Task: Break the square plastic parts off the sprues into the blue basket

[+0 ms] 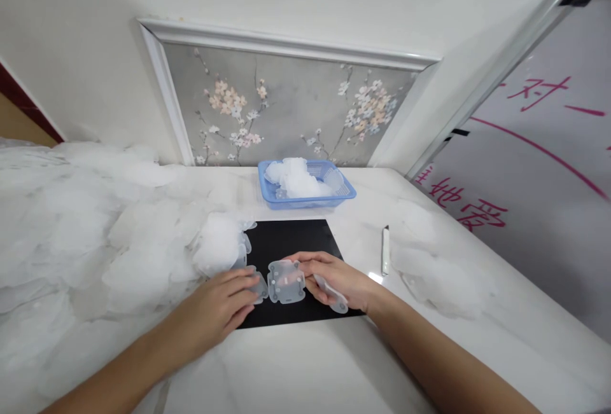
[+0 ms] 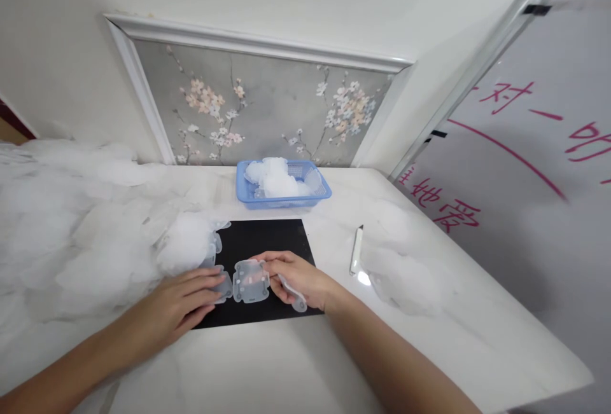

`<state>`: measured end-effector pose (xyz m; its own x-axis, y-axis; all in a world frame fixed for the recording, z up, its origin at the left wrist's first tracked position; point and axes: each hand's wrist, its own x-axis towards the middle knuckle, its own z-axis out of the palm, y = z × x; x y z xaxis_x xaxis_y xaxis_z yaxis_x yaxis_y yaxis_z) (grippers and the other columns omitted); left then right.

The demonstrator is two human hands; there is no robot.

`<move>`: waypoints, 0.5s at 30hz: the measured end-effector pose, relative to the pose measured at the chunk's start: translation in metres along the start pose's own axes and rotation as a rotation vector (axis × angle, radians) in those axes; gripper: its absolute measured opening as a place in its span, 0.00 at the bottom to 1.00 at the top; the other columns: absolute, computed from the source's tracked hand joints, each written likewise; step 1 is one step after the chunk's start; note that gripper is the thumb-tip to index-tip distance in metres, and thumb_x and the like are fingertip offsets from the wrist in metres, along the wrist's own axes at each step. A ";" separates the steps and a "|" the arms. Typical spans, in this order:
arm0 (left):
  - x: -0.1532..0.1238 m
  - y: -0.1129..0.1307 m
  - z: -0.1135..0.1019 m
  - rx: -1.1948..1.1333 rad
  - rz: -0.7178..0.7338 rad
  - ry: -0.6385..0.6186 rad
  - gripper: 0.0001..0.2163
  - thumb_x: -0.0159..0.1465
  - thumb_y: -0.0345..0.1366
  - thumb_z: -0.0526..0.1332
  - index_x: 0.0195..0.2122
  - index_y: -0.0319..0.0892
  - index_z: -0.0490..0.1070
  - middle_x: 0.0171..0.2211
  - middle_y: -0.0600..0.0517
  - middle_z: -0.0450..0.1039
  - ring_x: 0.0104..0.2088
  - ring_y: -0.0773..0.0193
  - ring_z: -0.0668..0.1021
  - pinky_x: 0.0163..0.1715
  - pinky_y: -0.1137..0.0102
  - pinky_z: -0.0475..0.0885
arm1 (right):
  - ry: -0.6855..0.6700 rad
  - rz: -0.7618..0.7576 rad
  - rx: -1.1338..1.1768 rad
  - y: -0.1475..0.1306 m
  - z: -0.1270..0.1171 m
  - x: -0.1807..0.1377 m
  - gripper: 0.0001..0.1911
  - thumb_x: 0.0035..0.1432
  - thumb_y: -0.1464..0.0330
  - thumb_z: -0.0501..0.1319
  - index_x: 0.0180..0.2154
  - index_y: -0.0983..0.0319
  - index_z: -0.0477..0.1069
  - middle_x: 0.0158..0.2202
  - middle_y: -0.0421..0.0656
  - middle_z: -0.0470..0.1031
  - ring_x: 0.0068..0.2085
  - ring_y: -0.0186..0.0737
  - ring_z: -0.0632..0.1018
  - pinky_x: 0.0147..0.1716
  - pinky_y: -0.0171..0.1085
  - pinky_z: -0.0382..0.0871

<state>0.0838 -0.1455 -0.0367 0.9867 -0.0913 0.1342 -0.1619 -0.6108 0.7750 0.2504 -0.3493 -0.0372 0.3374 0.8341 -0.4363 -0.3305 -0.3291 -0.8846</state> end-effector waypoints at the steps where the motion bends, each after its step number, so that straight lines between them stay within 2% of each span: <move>1: -0.001 0.000 0.001 0.010 0.012 -0.023 0.10 0.64 0.36 0.61 0.44 0.51 0.79 0.50 0.50 0.77 0.57 0.49 0.71 0.59 0.50 0.62 | 0.000 -0.010 -0.011 0.000 0.000 0.000 0.21 0.55 0.61 0.58 0.48 0.64 0.71 0.11 0.31 0.62 0.11 0.28 0.58 0.12 0.28 0.48; 4: -0.003 -0.002 0.001 0.094 0.074 -0.038 0.09 0.63 0.35 0.61 0.42 0.51 0.79 0.51 0.49 0.76 0.55 0.49 0.73 0.55 0.54 0.69 | 0.043 -0.076 -0.032 0.002 0.000 0.002 0.19 0.54 0.59 0.61 0.44 0.63 0.73 0.14 0.32 0.62 0.14 0.27 0.59 0.13 0.28 0.50; 6: -0.004 -0.004 -0.001 0.133 0.084 -0.014 0.11 0.63 0.34 0.61 0.45 0.52 0.78 0.54 0.48 0.73 0.54 0.49 0.74 0.52 0.58 0.72 | 0.095 -0.146 -0.041 0.004 -0.001 0.003 0.18 0.53 0.56 0.62 0.40 0.62 0.73 0.18 0.33 0.62 0.17 0.27 0.61 0.14 0.28 0.51; 9: -0.006 -0.003 -0.003 0.158 0.026 0.019 0.15 0.61 0.33 0.63 0.49 0.52 0.75 0.57 0.48 0.70 0.51 0.51 0.76 0.48 0.61 0.74 | 0.138 -0.212 -0.097 0.004 -0.002 0.003 0.19 0.55 0.51 0.61 0.36 0.61 0.72 0.20 0.32 0.59 0.20 0.27 0.61 0.16 0.29 0.53; 11: -0.006 -0.002 -0.005 0.174 -0.014 0.034 0.15 0.59 0.34 0.64 0.48 0.51 0.74 0.57 0.48 0.69 0.51 0.50 0.76 0.48 0.60 0.73 | 0.153 -0.227 -0.148 0.004 -0.002 0.002 0.20 0.55 0.50 0.62 0.32 0.62 0.69 0.19 0.32 0.58 0.20 0.27 0.60 0.18 0.29 0.53; 15: -0.006 -0.002 -0.009 0.208 -0.037 0.051 0.19 0.58 0.33 0.65 0.51 0.50 0.71 0.57 0.47 0.67 0.54 0.48 0.71 0.52 0.57 0.69 | 0.144 -0.253 -0.221 0.004 0.000 0.000 0.16 0.51 0.60 0.67 0.28 0.61 0.63 0.21 0.33 0.61 0.21 0.27 0.61 0.20 0.30 0.53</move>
<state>0.0780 -0.1363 -0.0334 0.9892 -0.0296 0.1433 -0.1150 -0.7627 0.6364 0.2491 -0.3511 -0.0410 0.5100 0.8357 -0.2035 -0.0273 -0.2208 -0.9749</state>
